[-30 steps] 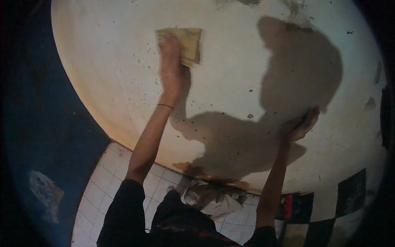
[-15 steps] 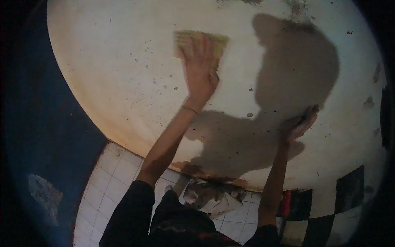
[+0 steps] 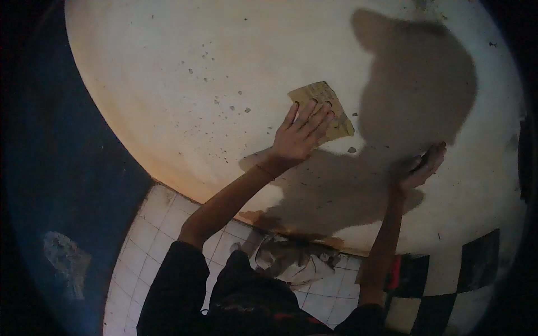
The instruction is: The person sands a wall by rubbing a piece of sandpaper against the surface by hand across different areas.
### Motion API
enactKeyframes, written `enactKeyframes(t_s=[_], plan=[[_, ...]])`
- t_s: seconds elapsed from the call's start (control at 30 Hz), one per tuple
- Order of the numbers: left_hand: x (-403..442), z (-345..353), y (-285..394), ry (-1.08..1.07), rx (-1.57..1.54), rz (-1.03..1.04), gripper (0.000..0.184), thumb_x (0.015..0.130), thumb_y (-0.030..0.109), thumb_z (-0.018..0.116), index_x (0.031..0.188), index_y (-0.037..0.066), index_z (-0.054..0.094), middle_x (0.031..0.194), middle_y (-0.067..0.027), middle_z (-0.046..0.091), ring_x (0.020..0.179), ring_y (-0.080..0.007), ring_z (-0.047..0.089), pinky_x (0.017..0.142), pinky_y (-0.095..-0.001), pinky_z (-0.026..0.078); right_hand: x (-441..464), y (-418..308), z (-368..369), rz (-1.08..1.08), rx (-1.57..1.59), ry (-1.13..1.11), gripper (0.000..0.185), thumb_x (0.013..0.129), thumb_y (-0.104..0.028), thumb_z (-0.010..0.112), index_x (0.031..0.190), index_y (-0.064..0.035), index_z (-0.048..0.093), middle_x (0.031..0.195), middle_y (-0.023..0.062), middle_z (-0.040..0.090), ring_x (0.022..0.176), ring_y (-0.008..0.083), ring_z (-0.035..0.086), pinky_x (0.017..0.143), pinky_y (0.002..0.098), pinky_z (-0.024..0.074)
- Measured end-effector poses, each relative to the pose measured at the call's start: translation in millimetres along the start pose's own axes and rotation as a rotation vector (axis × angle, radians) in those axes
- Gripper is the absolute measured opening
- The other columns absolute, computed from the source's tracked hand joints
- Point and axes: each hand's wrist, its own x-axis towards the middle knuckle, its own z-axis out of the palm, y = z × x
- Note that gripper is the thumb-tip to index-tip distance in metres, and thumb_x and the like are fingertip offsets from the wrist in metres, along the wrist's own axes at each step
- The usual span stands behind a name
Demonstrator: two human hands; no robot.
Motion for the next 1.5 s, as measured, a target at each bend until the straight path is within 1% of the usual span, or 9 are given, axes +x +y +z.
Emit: enactKeyframes(t_s=[0.13,0.2,0.37,0.53,0.6,0.9,1.07,1.23,1.5], plan=[[8,-49,-63,0.107,0.14,-0.364,0.067,0.082,0.0,0.056,0.147,0.006,0.041,0.155,-0.0129,0.037,0.145,-0.0348,0.032,0.118,-0.0592,0.017,-1,16,4,-0.051,0.128,0.06,0.047,0.104,-0.023,0.039,0.14,0.0068,0.042,0.149,0.026,0.038,0.14,0.0428,0.033,0.116,0.0515,0.0279],[23,-62,-118,0.544,0.055,-0.503,0.074,0.078,0.0,0.059,0.148,0.005,0.036,0.158,-0.0168,0.03,0.147,-0.0366,0.026,0.117,-0.0627,0.011,-2,14,1,-0.008,0.127,0.039,0.046,0.103,-0.02,0.04,0.14,0.0077,0.042,0.149,0.0262,0.038,0.14,0.043,0.033,0.116,0.0513,0.0277],[-19,-15,-16,-0.035,0.146,-0.332,0.073,0.078,0.012,0.064,0.147,0.01,0.041,0.158,-0.0138,0.031,0.147,-0.0315,0.027,0.112,-0.0722,0.001,-1,4,2,0.001,0.16,0.063,0.045,0.102,-0.015,0.039,0.14,0.0073,0.041,0.149,0.0264,0.037,0.141,0.0433,0.032,0.117,0.0515,0.0267],[-24,-43,-48,0.116,0.149,-0.509,0.072,0.078,0.014,0.06,0.148,0.009,0.041,0.156,-0.0103,0.037,0.145,-0.0276,0.034,0.112,-0.0716,-0.005,2,10,-3,-0.138,-0.091,-0.014,0.044,0.099,-0.006,0.039,0.141,0.0092,0.039,0.15,0.0275,0.035,0.141,0.0442,0.031,0.117,0.0531,0.0269],[-50,-37,-117,0.314,0.274,-0.599,0.069,0.084,0.017,0.058,0.149,0.009,0.038,0.158,-0.0141,0.032,0.144,-0.0291,0.034,0.111,-0.0707,-0.011,0,8,8,-0.093,0.209,0.103,0.045,0.097,-0.003,0.039,0.14,0.0108,0.038,0.149,0.0293,0.033,0.14,0.0454,0.031,0.115,0.0533,0.0314],[-25,-63,-106,0.197,0.292,-0.546,0.066,0.089,0.015,0.057,0.15,0.006,0.036,0.158,-0.0215,0.027,0.146,-0.0363,0.029,0.112,-0.0694,-0.008,8,-10,-8,-0.035,-0.041,-0.034,0.043,0.1,-0.009,0.037,0.14,0.0087,0.036,0.15,0.03,0.03,0.14,0.0436,0.032,0.114,0.0496,0.035],[-1,-53,-77,0.243,0.138,-0.59,0.08,0.077,0.015,0.062,0.151,0.005,0.034,0.159,-0.0198,0.026,0.148,-0.0361,0.023,0.118,-0.0601,0.008,8,-8,-15,-0.027,-0.13,-0.072,0.049,0.101,-0.018,0.034,0.144,0.0059,0.035,0.153,0.0283,0.03,0.142,0.045,0.029,0.117,0.0532,0.025],[13,-37,23,-0.085,0.019,-0.196,0.075,0.079,0.01,0.06,0.15,0.003,0.035,0.159,-0.0238,0.022,0.147,-0.038,0.024,0.117,-0.0579,0.017,14,25,-23,-0.168,-0.329,-0.187,0.062,0.101,-0.037,0.028,0.148,0.0026,0.033,0.156,0.0255,0.028,0.144,0.0458,0.023,0.118,0.0562,0.0126],[7,-116,-92,0.41,0.302,-0.583,0.063,0.093,0.016,0.052,0.15,0.0,0.032,0.16,-0.0211,0.024,0.147,-0.0379,0.024,0.118,-0.0564,0.014,7,43,-16,-0.101,-0.282,-0.223,0.067,0.099,-0.045,0.024,0.146,0.0009,0.041,0.154,0.0249,0.033,0.143,0.0481,0.025,0.118,0.058,0.0113]])
